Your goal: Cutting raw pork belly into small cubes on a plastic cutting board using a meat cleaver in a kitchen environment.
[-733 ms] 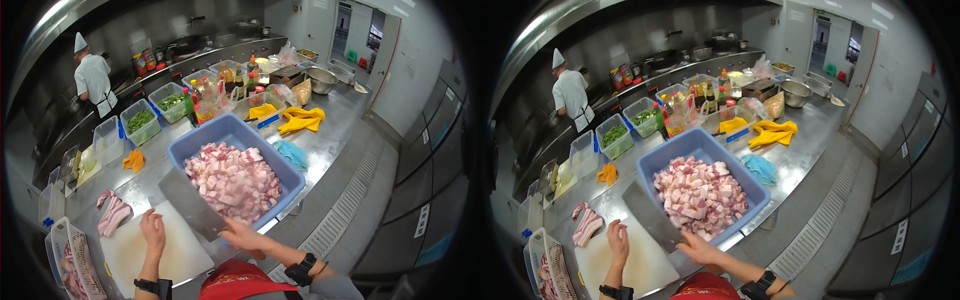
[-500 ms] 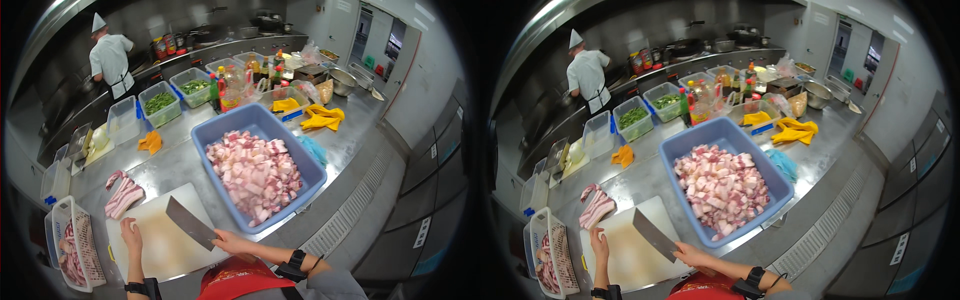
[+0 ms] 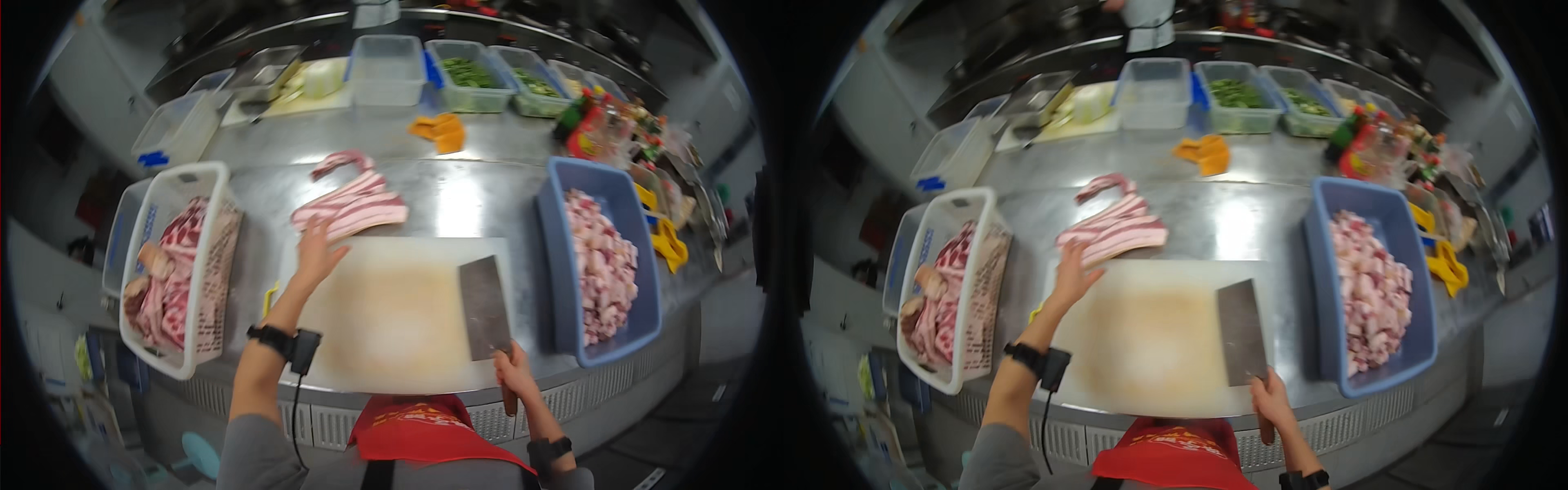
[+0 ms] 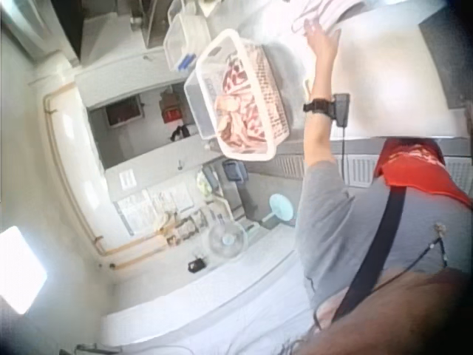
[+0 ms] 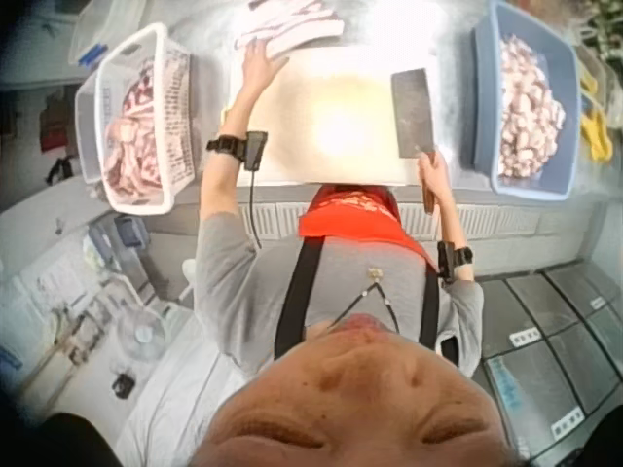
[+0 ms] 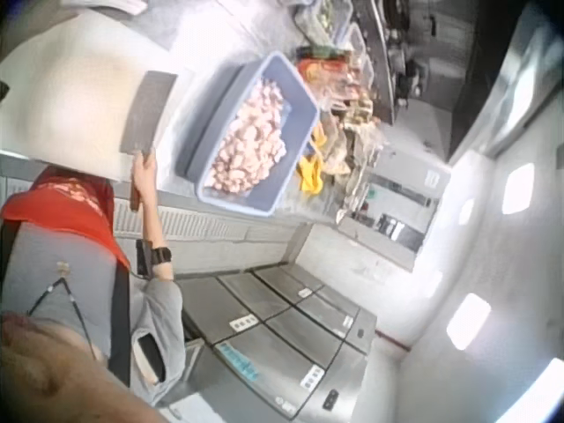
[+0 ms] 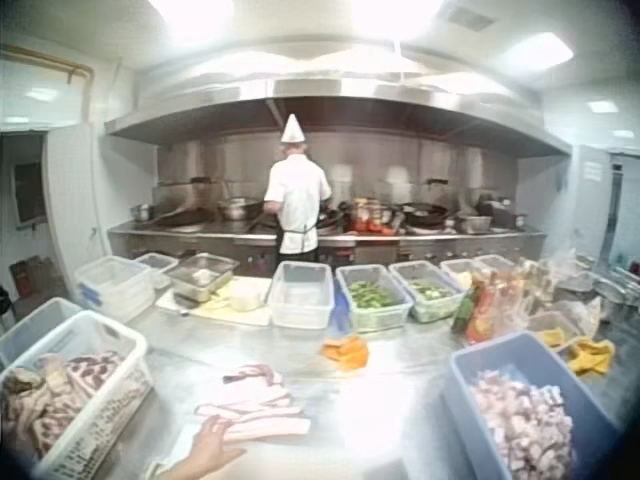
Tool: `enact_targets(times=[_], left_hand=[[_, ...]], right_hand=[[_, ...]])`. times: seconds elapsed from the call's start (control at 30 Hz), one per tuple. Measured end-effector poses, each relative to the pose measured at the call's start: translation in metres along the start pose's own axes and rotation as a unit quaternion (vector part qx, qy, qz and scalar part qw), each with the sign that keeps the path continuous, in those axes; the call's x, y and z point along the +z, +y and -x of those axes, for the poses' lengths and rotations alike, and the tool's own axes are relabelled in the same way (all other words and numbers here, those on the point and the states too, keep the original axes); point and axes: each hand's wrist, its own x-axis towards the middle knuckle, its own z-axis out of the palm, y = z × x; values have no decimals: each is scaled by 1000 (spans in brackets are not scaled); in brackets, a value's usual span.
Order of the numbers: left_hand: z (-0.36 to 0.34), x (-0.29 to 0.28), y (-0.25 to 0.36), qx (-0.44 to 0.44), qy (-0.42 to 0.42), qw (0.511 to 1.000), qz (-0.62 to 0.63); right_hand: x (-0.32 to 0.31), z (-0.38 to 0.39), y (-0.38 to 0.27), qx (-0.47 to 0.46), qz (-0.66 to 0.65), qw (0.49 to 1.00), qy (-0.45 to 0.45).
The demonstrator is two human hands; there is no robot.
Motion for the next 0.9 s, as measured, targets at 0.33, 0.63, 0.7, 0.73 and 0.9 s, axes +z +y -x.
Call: enact_targets(times=[0.33,0.63,0.7,0.73,0.9], left_hand=[[-42,40,-18,16,-63,985,-158],[-57,33,3,30,-62,990,-121],[-51,21,29,32,-87,996,4],[-41,14,40,43,-95,995,8],[80,-12,73,75,-190,976,78]], right_hand=[[30,7,12,-95,231,966,74],[42,20,-4,-126,270,945,138],[36,22,-4,-118,262,948,139],[34,23,-6,-110,267,947,138],[30,14,0,-128,234,959,93]])
